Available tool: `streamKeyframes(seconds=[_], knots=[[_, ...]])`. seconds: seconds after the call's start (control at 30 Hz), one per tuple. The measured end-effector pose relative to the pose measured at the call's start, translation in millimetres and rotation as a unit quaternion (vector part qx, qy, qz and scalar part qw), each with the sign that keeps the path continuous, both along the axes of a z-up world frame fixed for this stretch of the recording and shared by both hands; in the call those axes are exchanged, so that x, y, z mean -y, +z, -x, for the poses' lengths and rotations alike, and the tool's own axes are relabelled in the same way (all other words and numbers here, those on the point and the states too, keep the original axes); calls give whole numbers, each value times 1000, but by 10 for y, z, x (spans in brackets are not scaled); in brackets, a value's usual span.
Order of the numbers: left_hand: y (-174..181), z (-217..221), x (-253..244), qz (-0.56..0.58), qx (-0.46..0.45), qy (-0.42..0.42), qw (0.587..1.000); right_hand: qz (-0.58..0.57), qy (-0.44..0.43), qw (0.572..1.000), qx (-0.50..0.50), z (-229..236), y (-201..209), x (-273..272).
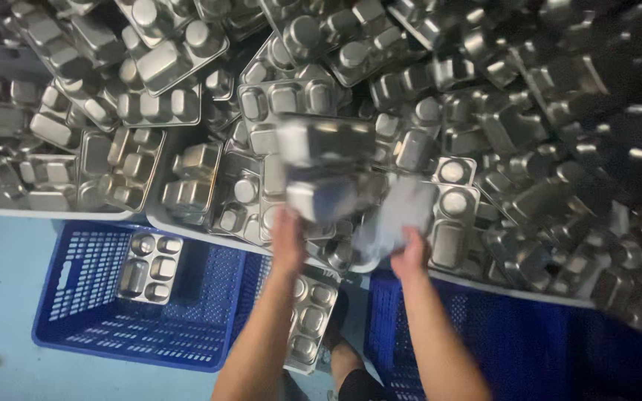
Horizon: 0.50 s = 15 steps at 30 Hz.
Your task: The person repeatedly picks up stainless steel compartmentalized trays from a large pile, wipes each tray with a white cloth, and places the cleaned trays into blue plastic baskets. The process is continuous and repetitive throughout the clip.
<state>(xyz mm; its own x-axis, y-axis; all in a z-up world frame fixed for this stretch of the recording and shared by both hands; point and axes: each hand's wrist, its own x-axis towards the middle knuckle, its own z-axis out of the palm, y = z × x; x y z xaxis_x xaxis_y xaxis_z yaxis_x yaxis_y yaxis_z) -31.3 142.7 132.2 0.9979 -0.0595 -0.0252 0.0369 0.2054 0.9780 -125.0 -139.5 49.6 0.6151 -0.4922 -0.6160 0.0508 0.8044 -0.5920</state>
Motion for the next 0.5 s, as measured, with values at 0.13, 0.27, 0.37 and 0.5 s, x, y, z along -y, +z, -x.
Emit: streamKeyframes(seconds=[0.13,0.27,0.37,0.5], knots=[[904,859,549,-123,260,-183,940,3,8,991,131,177,1126,-22],[1584,1314,631,-236,398,-330,823,86,-33,977,193,1429,2082,-657],[1936,1733,411,-299,473,-398,727,112,-70,964,231,2111,2242,-1128],[2112,2462,86,-288,600,-284,691,136,-169,961,175,2671,2104,-1547]])
